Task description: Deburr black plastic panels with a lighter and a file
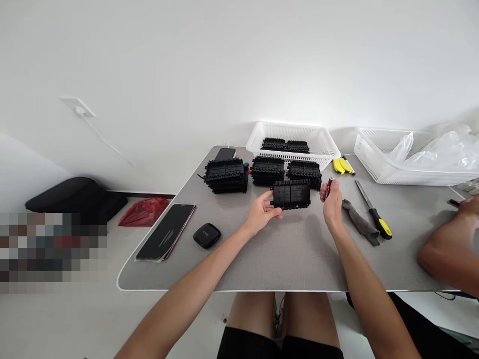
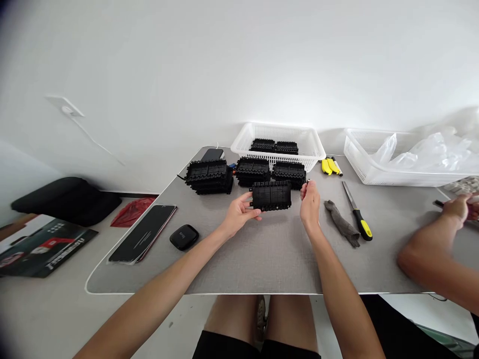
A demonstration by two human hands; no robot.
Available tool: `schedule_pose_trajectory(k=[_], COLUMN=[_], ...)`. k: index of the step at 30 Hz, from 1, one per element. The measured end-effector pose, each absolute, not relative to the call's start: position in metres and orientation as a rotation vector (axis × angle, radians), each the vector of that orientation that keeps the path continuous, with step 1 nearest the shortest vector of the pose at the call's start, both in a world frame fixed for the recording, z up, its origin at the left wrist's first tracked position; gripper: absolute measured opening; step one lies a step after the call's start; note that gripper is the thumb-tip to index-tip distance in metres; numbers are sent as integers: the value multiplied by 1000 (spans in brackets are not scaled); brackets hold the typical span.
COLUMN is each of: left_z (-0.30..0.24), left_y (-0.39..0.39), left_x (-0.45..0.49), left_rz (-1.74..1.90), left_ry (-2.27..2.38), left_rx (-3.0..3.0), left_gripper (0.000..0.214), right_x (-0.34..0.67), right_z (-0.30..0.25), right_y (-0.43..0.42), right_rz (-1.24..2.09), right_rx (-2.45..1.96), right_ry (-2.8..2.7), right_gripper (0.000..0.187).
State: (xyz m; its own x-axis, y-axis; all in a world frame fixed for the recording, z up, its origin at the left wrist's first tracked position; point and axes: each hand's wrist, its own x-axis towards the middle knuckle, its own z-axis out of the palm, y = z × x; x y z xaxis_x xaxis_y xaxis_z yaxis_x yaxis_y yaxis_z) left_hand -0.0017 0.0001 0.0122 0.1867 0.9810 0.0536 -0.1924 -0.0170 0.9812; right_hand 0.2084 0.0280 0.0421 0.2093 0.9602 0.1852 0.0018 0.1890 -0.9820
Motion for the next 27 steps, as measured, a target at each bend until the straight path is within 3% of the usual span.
schedule_pose_trajectory(k=[6,11,18,27], left_z=[9,11,12,2], left_y=[1,0,-1,0], left_x=[-1,-1,2,8], left_rz=[1177,1189,1229,1251], left_ry=[924,923,927,904], left_rx=[1180,1213,1234,1307], left_gripper=[62,62,59,52], right_x=[181,180,165,129], right_z=[44,43,51,49], right_y=[9,7,0,-18], right_rz=[1345,1046,1815,1904], right_rx=[-988,-1063,-1018,-1207], right_ry=[-1135,-1128,-995,-1037], right_gripper=[58,56,58,52])
